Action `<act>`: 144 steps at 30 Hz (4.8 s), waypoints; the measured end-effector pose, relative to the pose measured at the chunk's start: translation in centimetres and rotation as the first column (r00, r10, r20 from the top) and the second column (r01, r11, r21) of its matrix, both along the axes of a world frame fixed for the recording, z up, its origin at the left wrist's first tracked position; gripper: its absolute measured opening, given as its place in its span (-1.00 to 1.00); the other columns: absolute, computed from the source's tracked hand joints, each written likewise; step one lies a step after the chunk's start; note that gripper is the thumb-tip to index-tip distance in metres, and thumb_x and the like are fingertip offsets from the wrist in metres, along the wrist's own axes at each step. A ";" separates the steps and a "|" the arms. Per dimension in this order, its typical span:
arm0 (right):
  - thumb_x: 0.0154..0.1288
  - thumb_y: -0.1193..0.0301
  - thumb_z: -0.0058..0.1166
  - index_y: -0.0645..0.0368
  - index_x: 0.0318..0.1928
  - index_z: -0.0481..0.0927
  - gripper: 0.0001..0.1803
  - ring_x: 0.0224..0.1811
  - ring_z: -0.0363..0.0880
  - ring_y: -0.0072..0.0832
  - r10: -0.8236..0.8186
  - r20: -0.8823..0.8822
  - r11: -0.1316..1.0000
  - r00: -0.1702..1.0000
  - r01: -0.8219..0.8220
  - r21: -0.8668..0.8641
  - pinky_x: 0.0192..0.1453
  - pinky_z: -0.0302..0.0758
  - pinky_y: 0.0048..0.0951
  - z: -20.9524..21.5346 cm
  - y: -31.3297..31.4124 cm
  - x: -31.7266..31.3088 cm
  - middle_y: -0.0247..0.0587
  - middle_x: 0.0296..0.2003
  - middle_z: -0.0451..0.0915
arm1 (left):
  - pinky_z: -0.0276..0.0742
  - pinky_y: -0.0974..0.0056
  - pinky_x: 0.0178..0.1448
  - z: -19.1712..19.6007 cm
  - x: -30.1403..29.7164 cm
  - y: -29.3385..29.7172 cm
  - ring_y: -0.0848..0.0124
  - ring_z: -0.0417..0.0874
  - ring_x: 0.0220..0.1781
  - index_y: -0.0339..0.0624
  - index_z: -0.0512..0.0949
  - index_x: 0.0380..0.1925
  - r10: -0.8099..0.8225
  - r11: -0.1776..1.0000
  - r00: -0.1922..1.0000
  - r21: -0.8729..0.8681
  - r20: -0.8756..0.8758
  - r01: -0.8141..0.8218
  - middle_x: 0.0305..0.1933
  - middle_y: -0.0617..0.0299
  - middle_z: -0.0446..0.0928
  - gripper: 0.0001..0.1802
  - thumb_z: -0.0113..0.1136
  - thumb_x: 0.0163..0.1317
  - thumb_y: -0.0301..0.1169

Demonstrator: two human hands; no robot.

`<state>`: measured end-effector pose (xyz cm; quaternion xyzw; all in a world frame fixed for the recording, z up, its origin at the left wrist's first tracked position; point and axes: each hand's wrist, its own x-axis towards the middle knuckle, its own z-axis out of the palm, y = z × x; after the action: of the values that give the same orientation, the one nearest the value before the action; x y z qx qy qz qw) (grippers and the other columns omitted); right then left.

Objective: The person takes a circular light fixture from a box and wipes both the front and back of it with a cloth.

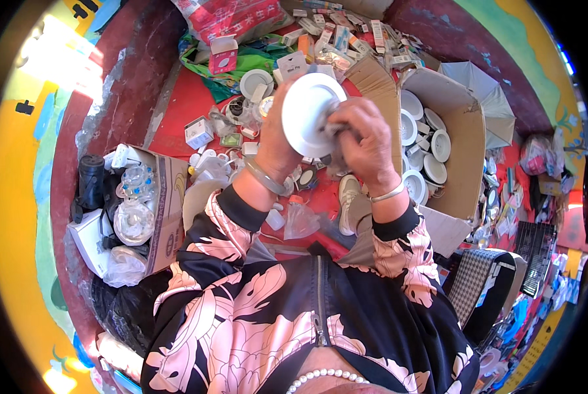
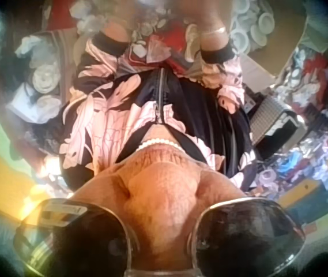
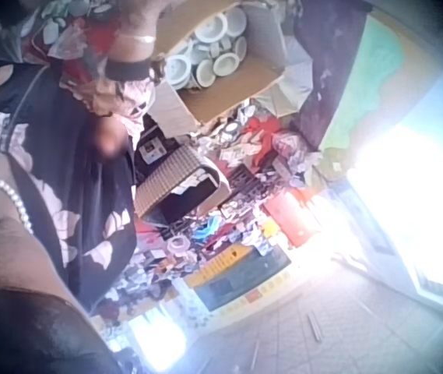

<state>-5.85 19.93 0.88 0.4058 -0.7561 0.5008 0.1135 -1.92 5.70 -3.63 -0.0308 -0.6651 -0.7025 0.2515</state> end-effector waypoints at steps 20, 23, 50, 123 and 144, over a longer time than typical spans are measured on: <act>-0.20 0.76 -0.11 0.20 -0.43 0.52 -0.72 -0.26 0.48 -0.19 0.196 0.086 0.981 0.977 -0.195 -0.015 -0.19 0.44 -0.34 -0.2 -1.5 2.5 -0.13 -0.36 0.49 | 0.36 0.26 0.15 1.5 0.7 -1.0 0.26 0.44 0.09 -0.24 0.28 0.07 -0.190 0.839 0.973 0.536 0.130 0.092 0.02 0.07 0.39 -0.38 0.26 -0.04 -0.40; -0.20 0.77 -0.10 0.19 -0.40 0.53 -0.69 -0.24 0.49 -0.19 0.221 0.059 0.975 0.974 -0.218 -0.045 -0.17 0.45 -0.33 0.5 -1.4 2.5 -0.13 -0.36 0.49 | 0.35 0.30 0.16 0.8 0.6 -0.1 0.31 0.45 0.07 -0.24 0.27 0.09 -0.064 0.996 0.997 -0.064 0.045 0.067 0.01 0.10 0.41 -0.43 0.19 0.02 -0.47; 0.30 0.43 -0.01 0.29 0.03 0.45 -0.69 -0.09 0.43 -0.65 0.325 0.717 0.798 0.616 0.228 -0.558 0.04 0.34 -0.59 -1.7 0.8 -1.9 -0.34 -0.13 0.52 | 0.42 0.38 0.03 0.8 -0.9 -0.9 0.49 0.46 -0.04 -0.30 0.23 0.16 -0.171 0.955 0.976 0.267 0.132 0.131 0.06 0.15 0.37 -0.44 0.07 0.28 -0.20; 0.17 0.56 0.09 0.26 -0.08 0.51 -0.73 -0.20 0.46 -0.69 0.162 0.629 0.877 0.760 0.181 -0.444 -0.09 0.40 -0.65 0.8 4.5 -3.3 -0.42 -0.25 0.54 | 0.45 0.25 0.14 4.3 0.9 -2.6 0.31 0.51 0.05 -0.33 0.28 0.09 -0.323 0.718 0.946 0.645 -0.026 0.262 0.01 0.07 0.46 -0.40 0.18 -0.03 -0.54; 0.05 0.73 -0.05 0.23 -0.21 0.51 -0.73 -0.23 0.50 -0.37 0.039 0.037 0.996 0.999 -0.036 -0.081 -0.11 0.41 -0.50 2.0 2.3 -1.4 -0.18 -0.28 0.52 | 0.45 0.34 0.05 2.5 1.0 0.2 0.45 0.54 -0.06 -0.29 0.35 0.06 -0.499 0.760 0.855 0.545 0.142 0.353 -0.08 0.24 0.51 -0.40 0.22 -0.08 -0.64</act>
<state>-7.25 22.27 2.87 0.4052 -0.7297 0.5405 0.1056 -0.95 5.88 -1.15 -0.0175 -0.4630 -0.8861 -0.0139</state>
